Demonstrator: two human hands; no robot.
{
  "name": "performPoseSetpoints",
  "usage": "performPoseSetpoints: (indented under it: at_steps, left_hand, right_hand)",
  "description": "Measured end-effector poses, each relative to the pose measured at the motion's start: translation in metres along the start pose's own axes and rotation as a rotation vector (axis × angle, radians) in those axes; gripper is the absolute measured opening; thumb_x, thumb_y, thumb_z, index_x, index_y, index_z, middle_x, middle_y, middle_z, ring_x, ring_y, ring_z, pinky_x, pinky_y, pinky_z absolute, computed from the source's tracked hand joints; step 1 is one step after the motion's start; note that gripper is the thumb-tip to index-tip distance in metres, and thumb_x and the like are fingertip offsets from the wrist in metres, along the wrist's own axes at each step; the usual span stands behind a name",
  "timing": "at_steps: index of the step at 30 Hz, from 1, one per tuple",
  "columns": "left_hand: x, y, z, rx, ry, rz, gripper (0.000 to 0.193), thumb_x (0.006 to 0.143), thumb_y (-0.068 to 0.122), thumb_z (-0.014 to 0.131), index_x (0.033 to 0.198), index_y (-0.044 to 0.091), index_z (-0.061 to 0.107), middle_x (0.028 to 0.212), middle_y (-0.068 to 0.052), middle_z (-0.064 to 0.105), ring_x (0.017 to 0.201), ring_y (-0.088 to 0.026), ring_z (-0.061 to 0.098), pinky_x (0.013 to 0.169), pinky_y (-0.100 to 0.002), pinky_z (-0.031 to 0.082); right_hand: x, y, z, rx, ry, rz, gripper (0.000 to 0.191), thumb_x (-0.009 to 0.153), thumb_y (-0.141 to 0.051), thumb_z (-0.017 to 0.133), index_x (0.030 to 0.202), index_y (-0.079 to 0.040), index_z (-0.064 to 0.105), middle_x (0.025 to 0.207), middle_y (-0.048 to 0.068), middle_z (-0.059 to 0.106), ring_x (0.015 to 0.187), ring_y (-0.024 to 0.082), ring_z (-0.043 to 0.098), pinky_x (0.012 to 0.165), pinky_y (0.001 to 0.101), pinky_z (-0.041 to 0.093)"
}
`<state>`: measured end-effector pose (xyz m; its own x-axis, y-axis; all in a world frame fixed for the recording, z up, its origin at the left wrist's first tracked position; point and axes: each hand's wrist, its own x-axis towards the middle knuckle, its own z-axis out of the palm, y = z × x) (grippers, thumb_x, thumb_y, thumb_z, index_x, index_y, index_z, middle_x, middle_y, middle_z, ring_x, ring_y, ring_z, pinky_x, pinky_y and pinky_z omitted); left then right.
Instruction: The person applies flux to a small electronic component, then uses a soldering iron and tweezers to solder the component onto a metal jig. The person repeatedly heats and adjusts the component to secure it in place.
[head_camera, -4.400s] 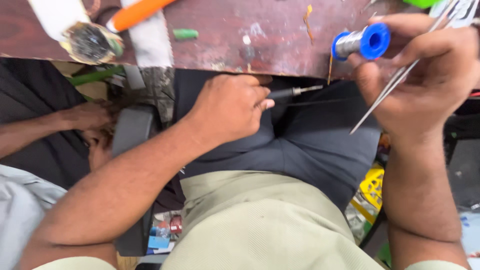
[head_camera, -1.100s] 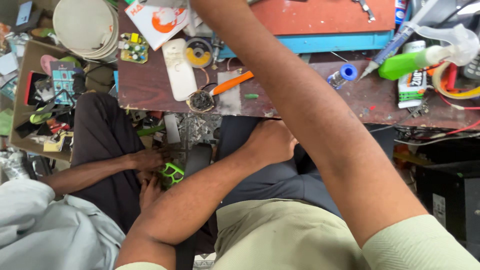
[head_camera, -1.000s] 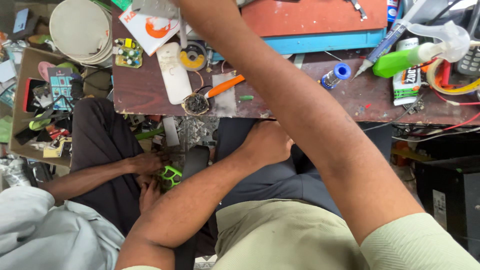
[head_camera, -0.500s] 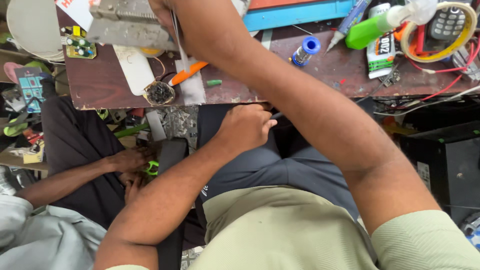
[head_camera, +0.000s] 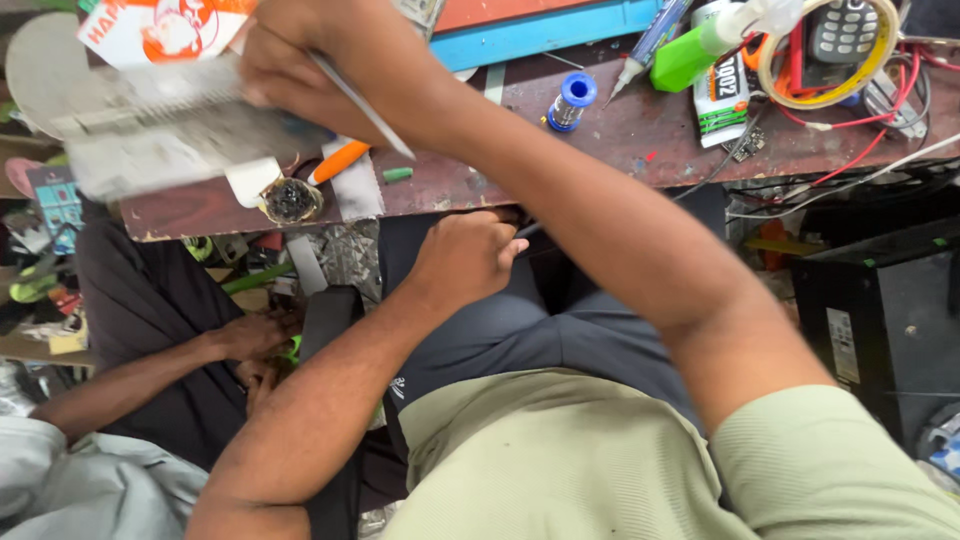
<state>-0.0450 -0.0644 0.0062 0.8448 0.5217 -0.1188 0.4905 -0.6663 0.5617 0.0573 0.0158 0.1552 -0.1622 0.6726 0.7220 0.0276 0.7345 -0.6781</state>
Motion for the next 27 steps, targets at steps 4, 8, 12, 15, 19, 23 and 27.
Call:
performPoseSetpoints:
  at_steps: [4, 8, 12, 15, 19, 23, 27]
  left_hand:
    - [-0.004, -0.013, 0.013, -0.059, 0.126, 0.062, 0.022, 0.088, 0.027, 0.072, 0.079, 0.006, 0.074, 0.080, -0.014, 0.070, 0.074, -0.039, 0.069, 0.068, -0.051, 0.055]
    - [-0.007, -0.020, 0.020, -0.072, 0.131, -0.006, 0.018, 0.086, 0.026, 0.073, 0.085, 0.008, 0.077, 0.078, -0.015, 0.069, 0.069, -0.039, 0.068, 0.065, -0.050, 0.055]
    - [-0.005, -0.022, 0.018, -0.093, 0.070, 0.007, 0.021, 0.087, 0.023, 0.074, 0.075, 0.005, 0.074, 0.079, -0.012, 0.070, 0.071, -0.038, 0.070, 0.066, -0.050, 0.056]
    - [-0.007, -0.020, 0.016, -0.116, 0.063, -0.007, 0.025, 0.088, 0.023, 0.075, 0.073, 0.004, 0.073, 0.078, -0.013, 0.070, 0.072, -0.038, 0.070, 0.066, -0.050, 0.056]
    - [-0.005, -0.019, 0.017, -0.112, 0.113, 0.055, 0.022, 0.086, 0.021, 0.075, 0.073, 0.004, 0.073, 0.082, -0.011, 0.072, 0.073, -0.037, 0.070, 0.066, -0.050, 0.056]
    - [-0.005, -0.019, 0.017, -0.108, 0.125, 0.084, 0.021, 0.087, 0.020, 0.075, 0.074, 0.003, 0.072, 0.084, -0.011, 0.072, 0.073, -0.036, 0.070, 0.067, -0.049, 0.056]
    - [-0.004, -0.017, 0.018, -0.094, 0.107, 0.070, 0.020, 0.087, 0.019, 0.075, 0.075, 0.003, 0.072, 0.085, -0.011, 0.072, 0.073, -0.035, 0.070, 0.068, -0.048, 0.056]
  right_hand:
    - [-0.056, -0.027, -0.042, -0.600, -0.171, 0.146, 0.022, 0.091, -0.003, 0.088, 0.092, -0.004, 0.066, 0.082, 0.012, 0.067, 0.076, 0.026, 0.066, 0.070, 0.0378, 0.055]
    - [-0.110, -0.070, -0.098, -0.786, -0.201, 0.145, 0.019, 0.097, 0.003, 0.082, 0.095, -0.002, 0.064, 0.105, 0.014, 0.073, 0.103, 0.030, 0.074, 0.087, 0.0365, 0.061]
    - [-0.153, -0.091, -0.115, -0.811, -0.164, 0.294, 0.051, 0.081, 0.014, 0.079, 0.064, -0.004, 0.035, 0.085, 0.020, 0.072, 0.093, 0.034, 0.076, 0.080, 0.0425, 0.063]
    - [-0.183, -0.094, -0.111, -0.781, -0.114, 0.353, 0.058, 0.078, 0.015, 0.083, 0.062, -0.006, 0.031, 0.090, 0.024, 0.072, 0.089, 0.032, 0.075, 0.073, 0.0373, 0.061]
    - [-0.204, -0.076, -0.110, -0.813, -0.097, 0.364, 0.055, 0.078, 0.014, 0.084, 0.065, -0.004, 0.033, 0.093, 0.023, 0.073, 0.092, 0.033, 0.075, 0.074, 0.0382, 0.060]
    - [-0.203, -0.055, -0.113, -0.800, -0.121, 0.313, 0.055, 0.079, 0.014, 0.084, 0.065, -0.004, 0.034, 0.091, 0.020, 0.073, 0.093, 0.032, 0.075, 0.073, 0.0381, 0.060]
    - [-0.196, -0.043, -0.117, -0.771, -0.155, 0.246, 0.054, 0.078, 0.014, 0.085, 0.066, -0.004, 0.035, 0.090, 0.019, 0.073, 0.093, 0.033, 0.074, 0.072, 0.0385, 0.059]
